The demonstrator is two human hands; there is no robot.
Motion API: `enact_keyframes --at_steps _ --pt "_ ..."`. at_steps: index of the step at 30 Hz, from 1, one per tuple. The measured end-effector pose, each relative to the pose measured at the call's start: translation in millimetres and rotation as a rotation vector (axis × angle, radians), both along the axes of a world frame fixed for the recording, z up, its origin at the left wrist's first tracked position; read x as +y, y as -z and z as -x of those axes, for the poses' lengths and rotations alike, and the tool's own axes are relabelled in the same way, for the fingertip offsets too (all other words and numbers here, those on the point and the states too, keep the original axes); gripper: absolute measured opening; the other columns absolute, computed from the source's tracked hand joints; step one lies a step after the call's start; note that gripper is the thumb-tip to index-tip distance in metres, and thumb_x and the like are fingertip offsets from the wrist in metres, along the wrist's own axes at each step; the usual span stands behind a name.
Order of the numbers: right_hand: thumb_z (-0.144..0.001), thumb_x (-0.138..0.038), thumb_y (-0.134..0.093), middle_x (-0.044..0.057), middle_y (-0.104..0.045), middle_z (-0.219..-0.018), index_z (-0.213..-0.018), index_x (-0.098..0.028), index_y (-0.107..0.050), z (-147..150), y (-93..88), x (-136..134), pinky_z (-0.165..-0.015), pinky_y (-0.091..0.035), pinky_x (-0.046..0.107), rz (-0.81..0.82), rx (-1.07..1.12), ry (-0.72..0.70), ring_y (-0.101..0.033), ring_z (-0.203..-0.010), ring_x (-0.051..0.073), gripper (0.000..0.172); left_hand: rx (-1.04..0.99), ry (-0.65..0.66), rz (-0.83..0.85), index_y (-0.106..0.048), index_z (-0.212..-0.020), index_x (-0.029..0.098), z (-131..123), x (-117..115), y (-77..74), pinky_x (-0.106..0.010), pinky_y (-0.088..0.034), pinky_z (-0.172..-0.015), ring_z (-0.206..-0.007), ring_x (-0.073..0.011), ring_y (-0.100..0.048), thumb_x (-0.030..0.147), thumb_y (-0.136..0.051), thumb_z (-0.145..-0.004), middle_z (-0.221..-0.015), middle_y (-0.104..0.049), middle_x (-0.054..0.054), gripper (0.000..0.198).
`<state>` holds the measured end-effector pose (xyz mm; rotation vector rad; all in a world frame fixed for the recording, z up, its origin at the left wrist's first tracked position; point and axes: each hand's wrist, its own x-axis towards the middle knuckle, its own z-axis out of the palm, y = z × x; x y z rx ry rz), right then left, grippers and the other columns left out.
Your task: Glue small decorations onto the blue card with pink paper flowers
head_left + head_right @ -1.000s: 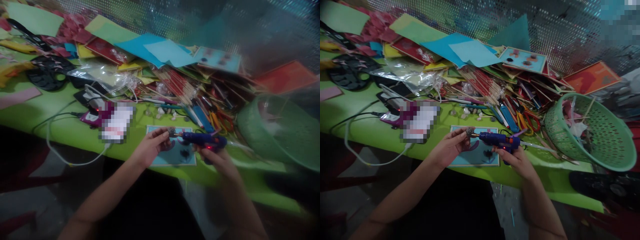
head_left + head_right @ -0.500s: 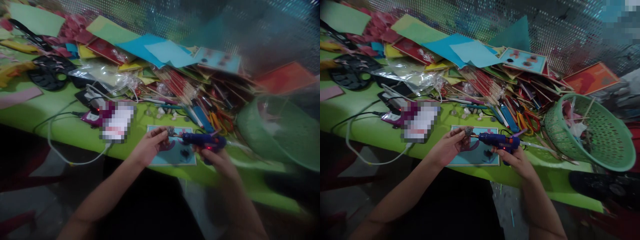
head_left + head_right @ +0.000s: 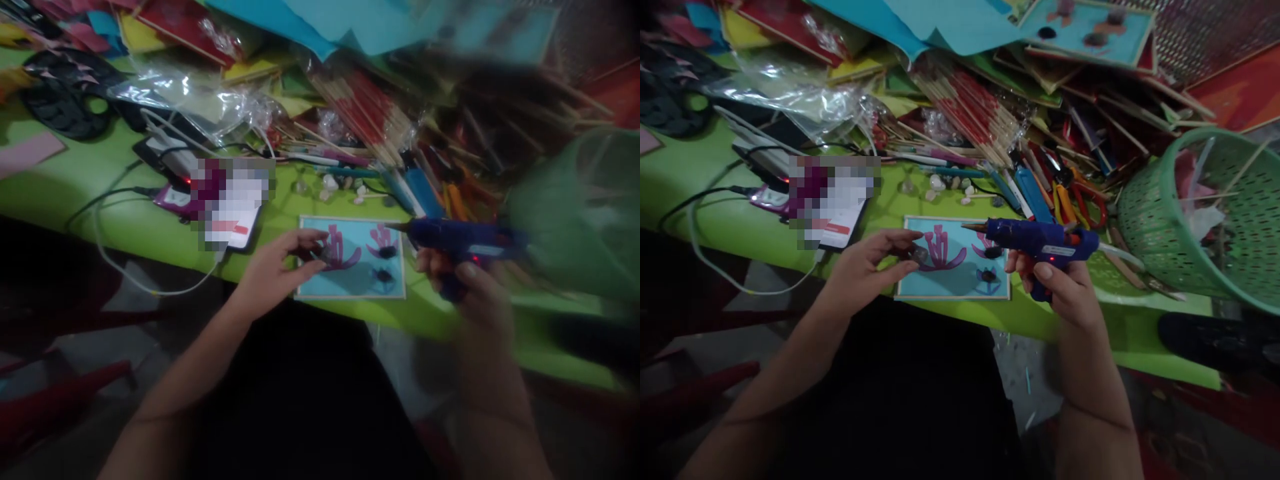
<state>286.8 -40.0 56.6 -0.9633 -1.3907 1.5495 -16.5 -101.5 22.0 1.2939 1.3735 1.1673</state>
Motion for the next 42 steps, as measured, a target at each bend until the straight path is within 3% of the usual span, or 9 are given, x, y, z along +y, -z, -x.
enact_keyframes --at_steps 5,12,16,25,33,42 --pt "-0.085 -0.040 -0.072 0.005 -0.065 -0.078 -0.085 -0.019 -0.074 2.8 -1.2 -1.0 -0.049 -0.045 0.027 -0.006 -0.027 0.010 -0.058 -0.060 0.015 0.021 0.404 0.118 -0.150 -0.073 -0.109 0.023 -7.1 -5.4 0.0 -0.030 -0.053 -0.079 -0.088 -0.0191 -0.069 0.024 -0.072 -0.086 -0.100 -0.076 -0.005 0.022" --pt "-0.086 -0.041 -0.072 0.004 -0.064 -0.078 -0.088 -0.021 -0.075 -1.9 3.8 0.0 -0.049 -0.046 0.026 -0.010 -0.017 0.006 -0.061 -0.067 0.017 0.019 0.739 0.176 -0.416 -0.070 -0.108 0.018 -16.9 -1.6 3.9 -0.036 -0.052 -0.084 -0.093 -0.0227 -0.068 0.019 -0.060 -0.095 -0.101 -0.077 -0.008 0.017" --pt "-0.082 -0.050 -0.075 0.005 -0.064 -0.075 -0.086 -0.024 -0.074 0.2 1.4 0.0 -0.048 -0.047 0.027 0.000 -0.090 0.026 -0.062 -0.069 0.019 0.026 0.772 0.193 -0.429 -0.070 -0.109 0.018 -18.8 -1.6 7.1 -0.037 -0.052 -0.084 -0.092 -0.0230 -0.068 0.020 -0.057 -0.096 -0.102 -0.077 -0.008 0.018" --pt "-0.086 -0.043 -0.072 0.006 -0.068 -0.080 -0.088 -0.019 -0.075 -0.8 2.0 1.3 -0.049 -0.047 0.026 -0.026 -0.032 -0.031 -0.061 -0.063 0.015 0.024 0.838 0.256 -0.441 -0.069 -0.114 0.017 -19.9 -1.1 12.7 -0.039 -0.051 -0.085 -0.093 -0.0236 -0.066 0.022 -0.054 -0.099 -0.103 -0.076 -0.009 0.022" --pt "-0.081 -0.056 -0.075 0.006 -0.065 -0.076 -0.085 -0.028 -0.074 0.0 -0.8 0.8 -0.046 -0.047 0.030 -0.007 -0.145 0.013 -0.061 -0.070 0.022 0.028 0.836 0.245 -0.455 -0.069 -0.114 0.017 -19.9 -0.3 12.2 -0.040 -0.051 -0.089 -0.099 -0.0243 -0.067 0.019 -0.055 -0.098 -0.106 -0.075 -0.010 0.021" --pt "-0.084 -0.044 -0.074 0.006 -0.066 -0.077 -0.089 -0.023 -0.075 -1.6 1.2 0.2 -0.047 -0.048 0.027 -0.031 -0.074 0.006 -0.063 -0.070 0.019 0.022 0.765 0.227 -0.439 -0.070 -0.106 0.019 -19.3 1.1 17.3 -0.039 -0.051 -0.089 -0.094 -0.0222 -0.068 0.019 -0.058 -0.097 -0.102 -0.077 -0.007 0.015"
